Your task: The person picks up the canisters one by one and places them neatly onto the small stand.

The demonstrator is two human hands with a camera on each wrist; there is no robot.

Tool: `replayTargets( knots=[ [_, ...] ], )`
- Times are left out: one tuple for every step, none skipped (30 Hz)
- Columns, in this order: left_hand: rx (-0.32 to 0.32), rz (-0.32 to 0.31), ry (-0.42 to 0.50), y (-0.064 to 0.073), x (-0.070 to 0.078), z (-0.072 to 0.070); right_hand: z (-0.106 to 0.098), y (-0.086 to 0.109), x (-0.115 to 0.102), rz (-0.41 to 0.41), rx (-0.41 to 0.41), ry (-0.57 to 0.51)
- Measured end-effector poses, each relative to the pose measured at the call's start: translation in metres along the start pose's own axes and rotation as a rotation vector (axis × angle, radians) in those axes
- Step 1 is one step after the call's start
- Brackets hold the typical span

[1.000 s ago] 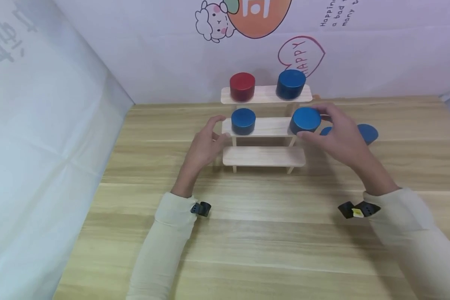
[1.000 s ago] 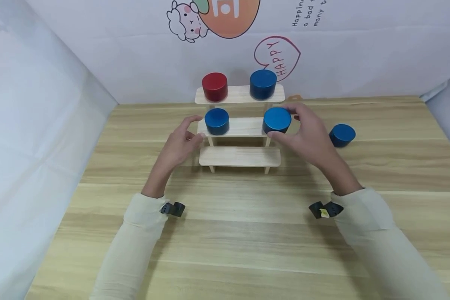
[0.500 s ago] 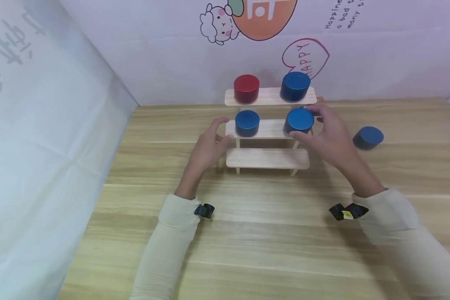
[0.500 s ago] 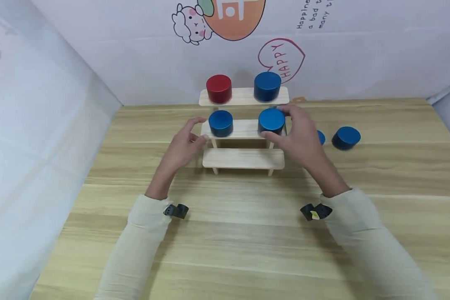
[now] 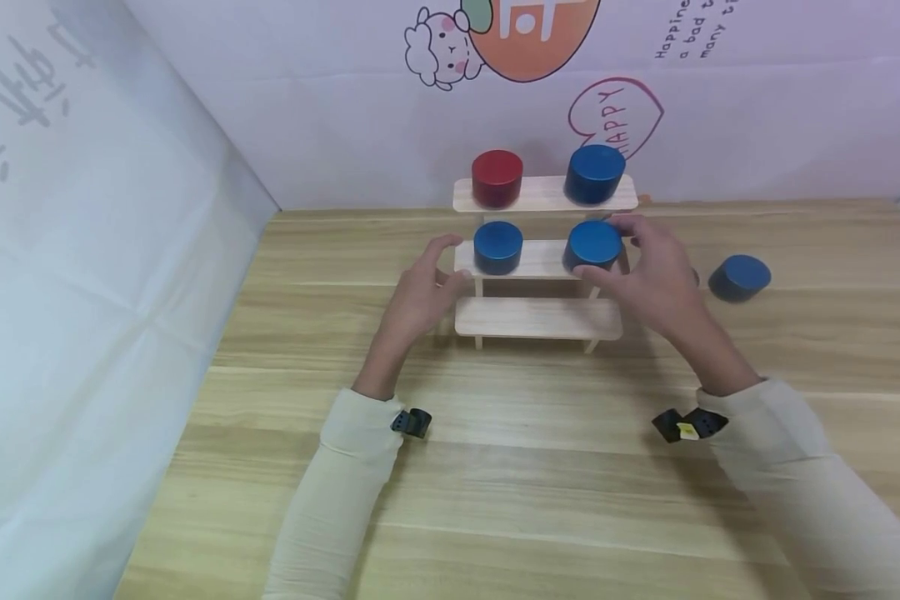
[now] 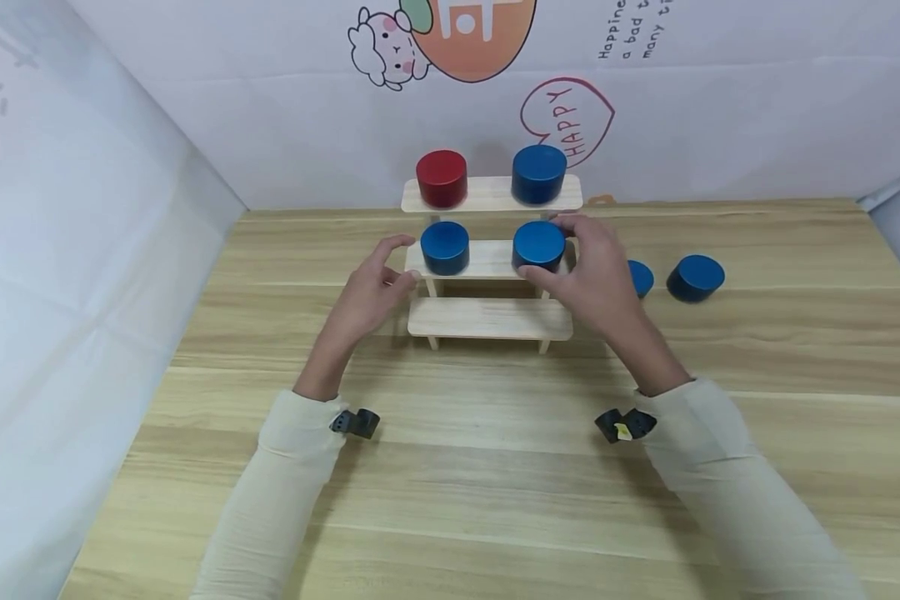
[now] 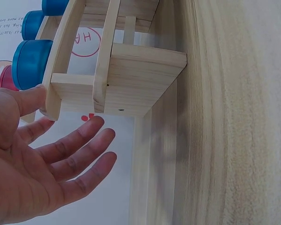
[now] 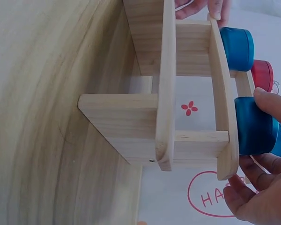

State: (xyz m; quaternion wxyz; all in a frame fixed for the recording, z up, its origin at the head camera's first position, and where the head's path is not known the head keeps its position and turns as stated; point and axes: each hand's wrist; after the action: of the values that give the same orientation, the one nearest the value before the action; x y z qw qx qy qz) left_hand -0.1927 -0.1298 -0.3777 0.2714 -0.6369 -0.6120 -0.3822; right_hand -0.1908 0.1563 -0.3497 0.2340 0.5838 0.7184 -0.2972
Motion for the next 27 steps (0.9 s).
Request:
replayTargets(
  knots=[
    [0.0,0.001,0.003,0.0,0.0,0.0,0.001,0.0,0.0,0.005,0.0,-0.003],
    [0.0,0.0,0.003,0.0,0.0,0.001,0.001,0.0,0.0,0.005,0.002,-0.007],
    [0.0,0.0,0.005,0.0,0.0,0.001,0.002,0.0,0.0,0.003,0.005,-0.014],
    [0.0,-0.001,0.006,0.001,0.001,0.001,0.003,0.0,0.0,0.0,0.007,-0.017],
    [0.002,0.0,0.005,0.001,0.001,0.001,0.004,0.001,0.0,-0.004,0.011,-0.021],
    [0.002,0.001,0.004,0.002,0.001,0.001,0.004,0.001,0.0,-0.007,0.014,-0.024],
    [0.003,0.001,0.004,0.002,0.001,0.001,0.005,0.001,0.001,-0.013,0.017,-0.025],
    [0.008,0.005,-0.003,0.002,0.001,0.001,0.006,0.001,0.001,-0.019,0.019,-0.026],
    [0.011,0.009,-0.006,0.003,0.001,0.0,0.006,0.001,0.001,-0.024,0.02,-0.027],
    [0.015,0.009,-0.01,0.003,0.002,0.0,0.006,0.001,0.002,-0.028,0.021,-0.027],
    [0.018,0.013,-0.017,0.002,0.002,0.001,0.006,0.001,0.003,-0.031,0.02,-0.026],
    [0.019,0.016,-0.023,0.002,0.002,0.001,0.006,0.001,0.004,-0.028,0.015,-0.025],
    [0.02,0.02,-0.031,0.002,0.001,0.001,0.005,0.002,0.005,-0.025,0.011,-0.023],
    [0.022,0.028,-0.041,0.001,0.001,0.001,0.005,0.002,0.006,-0.019,0.007,-0.022],
    [0.022,0.034,-0.05,0.001,0.002,0.001,0.004,0.003,0.007,-0.011,0.004,-0.02],
    [0.023,0.041,-0.06,0.001,0.002,0.002,0.003,0.003,0.009,-0.004,0.002,-0.017],
    [0.024,0.048,-0.07,0.0,0.002,0.002,0.002,0.004,0.01,0.007,0.0,-0.016],
    [0.028,0.052,-0.079,0.0,0.003,0.002,0.001,0.005,0.011,0.014,0.001,-0.015],
    [0.032,0.054,-0.086,0.0,0.003,0.002,0.0,0.006,0.012,0.014,0.005,-0.014],
    [0.038,0.051,-0.094,0.001,0.004,0.002,-0.001,0.007,0.013,0.014,0.009,-0.016],
    [0.043,0.046,-0.1,0.001,0.005,0.001,-0.002,0.008,0.014,0.012,0.012,-0.017],
    [0.048,0.038,-0.105,0.001,0.006,0.001,-0.003,0.009,0.014,0.005,0.016,-0.018],
    [0.054,0.03,-0.111,0.002,0.007,0.001,-0.005,0.01,0.015,0.0,0.018,-0.021],
    [0.059,0.023,-0.113,0.002,0.008,0.0,-0.006,0.011,0.016,-0.008,0.021,-0.023],
    [0.064,0.019,-0.114,0.003,0.009,-0.001,-0.007,0.012,0.018,-0.013,0.023,-0.024],
    [0.069,0.016,-0.114,0.003,0.01,-0.001,-0.009,0.014,0.019,-0.015,0.024,-0.024],
    [0.074,0.015,-0.112,0.004,0.01,-0.002,-0.01,0.015,0.02,-0.018,0.025,-0.022]
  ],
)
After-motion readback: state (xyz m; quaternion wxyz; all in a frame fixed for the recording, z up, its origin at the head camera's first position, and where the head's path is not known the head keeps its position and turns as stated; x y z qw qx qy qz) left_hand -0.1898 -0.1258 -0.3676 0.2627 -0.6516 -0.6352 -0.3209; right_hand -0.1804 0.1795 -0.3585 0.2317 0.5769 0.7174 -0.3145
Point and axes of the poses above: each hand's wrist, its own y-axis away from the middle knuckle, its own z-axis out of the palm, x = y × z, and after that the axes turned 4 degrees about -z, right-handed
